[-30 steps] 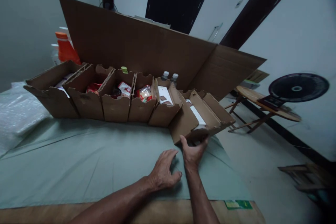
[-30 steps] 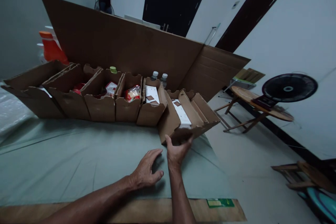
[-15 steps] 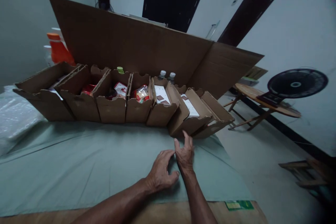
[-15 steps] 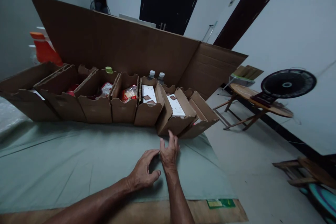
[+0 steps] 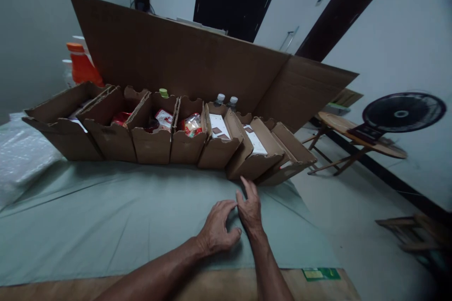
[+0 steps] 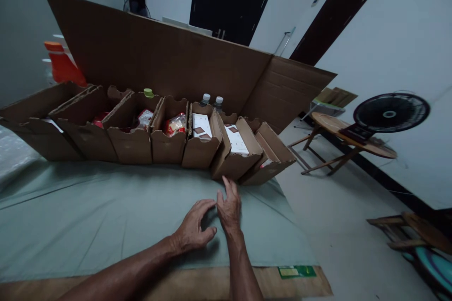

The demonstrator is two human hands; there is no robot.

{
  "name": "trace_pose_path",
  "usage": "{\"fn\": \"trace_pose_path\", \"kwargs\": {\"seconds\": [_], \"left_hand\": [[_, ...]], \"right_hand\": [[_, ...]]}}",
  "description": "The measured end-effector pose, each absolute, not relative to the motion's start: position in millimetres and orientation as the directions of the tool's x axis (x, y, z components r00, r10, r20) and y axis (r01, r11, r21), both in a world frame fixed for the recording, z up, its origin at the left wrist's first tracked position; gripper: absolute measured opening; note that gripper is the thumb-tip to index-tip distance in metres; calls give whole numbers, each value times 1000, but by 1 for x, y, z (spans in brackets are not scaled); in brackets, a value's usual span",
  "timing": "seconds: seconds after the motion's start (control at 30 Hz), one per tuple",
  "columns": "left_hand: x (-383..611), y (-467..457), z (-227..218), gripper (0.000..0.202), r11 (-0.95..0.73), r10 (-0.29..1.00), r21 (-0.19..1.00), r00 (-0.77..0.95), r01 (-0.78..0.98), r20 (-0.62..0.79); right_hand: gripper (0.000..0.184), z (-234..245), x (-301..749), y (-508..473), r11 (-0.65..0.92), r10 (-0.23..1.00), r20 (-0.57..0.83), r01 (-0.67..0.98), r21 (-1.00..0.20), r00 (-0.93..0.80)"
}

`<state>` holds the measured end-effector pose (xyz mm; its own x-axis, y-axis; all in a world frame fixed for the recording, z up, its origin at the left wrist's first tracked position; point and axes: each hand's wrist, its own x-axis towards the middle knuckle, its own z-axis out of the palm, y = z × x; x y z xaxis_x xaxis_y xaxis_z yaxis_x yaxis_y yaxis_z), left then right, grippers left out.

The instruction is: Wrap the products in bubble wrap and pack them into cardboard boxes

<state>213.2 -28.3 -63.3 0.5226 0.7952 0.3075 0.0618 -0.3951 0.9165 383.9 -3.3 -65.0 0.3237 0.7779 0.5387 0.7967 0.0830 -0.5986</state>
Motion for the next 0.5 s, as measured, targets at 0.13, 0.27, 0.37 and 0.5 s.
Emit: {"fn": "trace_pose_path", "kwargs": {"seconds": [0.13,0.27,0.37,0.5], "left_hand": [[213,-29,-66,69,-371,800,926,529,63,284],[212,-30,-68,68,-375,798,924,531,67,285],[212,-29,-69,68,-373,802,926,525,66,285],[212,-29,-70,68,-373,802,925,524,65,287]], "right_hand": [[50,-57,421,-11,-57,600,542,707,-705,589],[105,-46,470,-2,-113,530,435,569,-815,728],[116,-38,494,12,-65,619,359,501,-863,699],[113,-36,501,20,-5,703,332,472,-882,628]]}}
